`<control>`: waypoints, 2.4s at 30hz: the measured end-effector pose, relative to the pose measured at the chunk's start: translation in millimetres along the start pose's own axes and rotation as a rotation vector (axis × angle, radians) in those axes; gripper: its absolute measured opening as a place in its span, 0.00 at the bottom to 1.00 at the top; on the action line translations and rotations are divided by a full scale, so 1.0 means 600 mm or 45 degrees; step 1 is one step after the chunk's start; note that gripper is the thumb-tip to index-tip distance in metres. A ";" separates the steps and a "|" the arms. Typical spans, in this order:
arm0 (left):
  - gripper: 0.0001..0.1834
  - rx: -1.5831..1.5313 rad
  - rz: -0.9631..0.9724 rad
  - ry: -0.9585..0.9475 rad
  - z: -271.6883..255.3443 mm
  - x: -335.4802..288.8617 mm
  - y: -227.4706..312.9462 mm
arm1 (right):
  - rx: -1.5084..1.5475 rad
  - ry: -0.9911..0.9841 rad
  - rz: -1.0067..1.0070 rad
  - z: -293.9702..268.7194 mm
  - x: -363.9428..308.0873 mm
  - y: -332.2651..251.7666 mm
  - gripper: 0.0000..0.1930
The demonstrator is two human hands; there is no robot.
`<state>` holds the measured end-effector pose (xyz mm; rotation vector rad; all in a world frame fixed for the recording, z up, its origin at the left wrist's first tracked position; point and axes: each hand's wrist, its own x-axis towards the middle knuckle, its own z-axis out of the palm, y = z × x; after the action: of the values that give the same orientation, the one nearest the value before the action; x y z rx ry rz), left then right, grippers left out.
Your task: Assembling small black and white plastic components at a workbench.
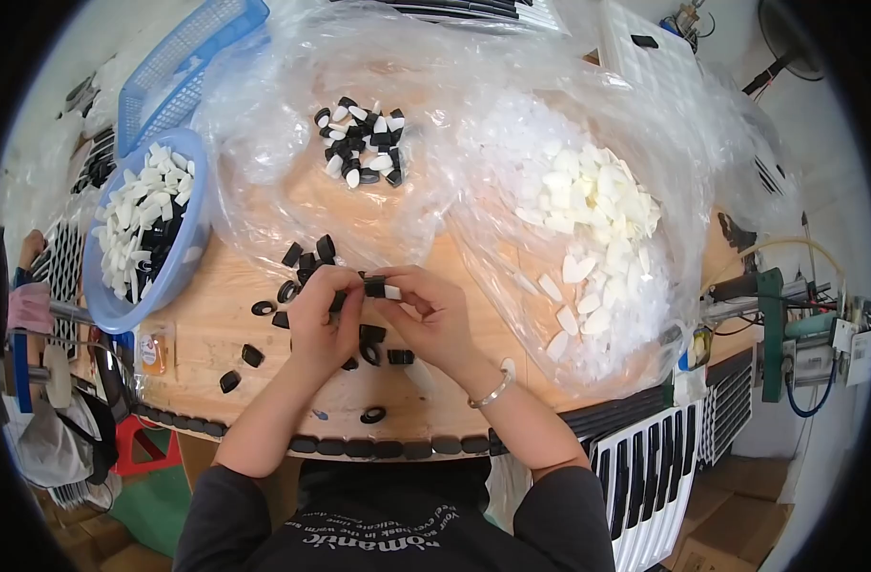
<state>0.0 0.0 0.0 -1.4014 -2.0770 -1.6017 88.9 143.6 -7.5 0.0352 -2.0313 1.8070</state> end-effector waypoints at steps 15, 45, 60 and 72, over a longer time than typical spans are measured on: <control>0.07 -0.445 -0.347 -0.013 0.015 0.001 -0.002 | 0.249 0.255 0.090 -0.004 0.000 -0.018 0.27; 0.07 -0.779 -0.483 0.011 0.024 -0.013 0.001 | -0.600 0.224 -0.395 -0.010 0.001 -0.051 0.12; 0.07 -0.495 -0.268 0.057 0.025 -0.021 -0.007 | -0.641 0.290 -0.498 -0.008 0.006 -0.046 0.12; 0.06 -0.391 -0.239 0.077 0.025 -0.018 0.000 | -0.637 0.279 -0.500 -0.007 0.005 -0.047 0.10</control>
<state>11.5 6.2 -12.8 -1.2515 -2.0465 -2.0853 95.7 144.2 20.5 0.0789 -2.0801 0.9972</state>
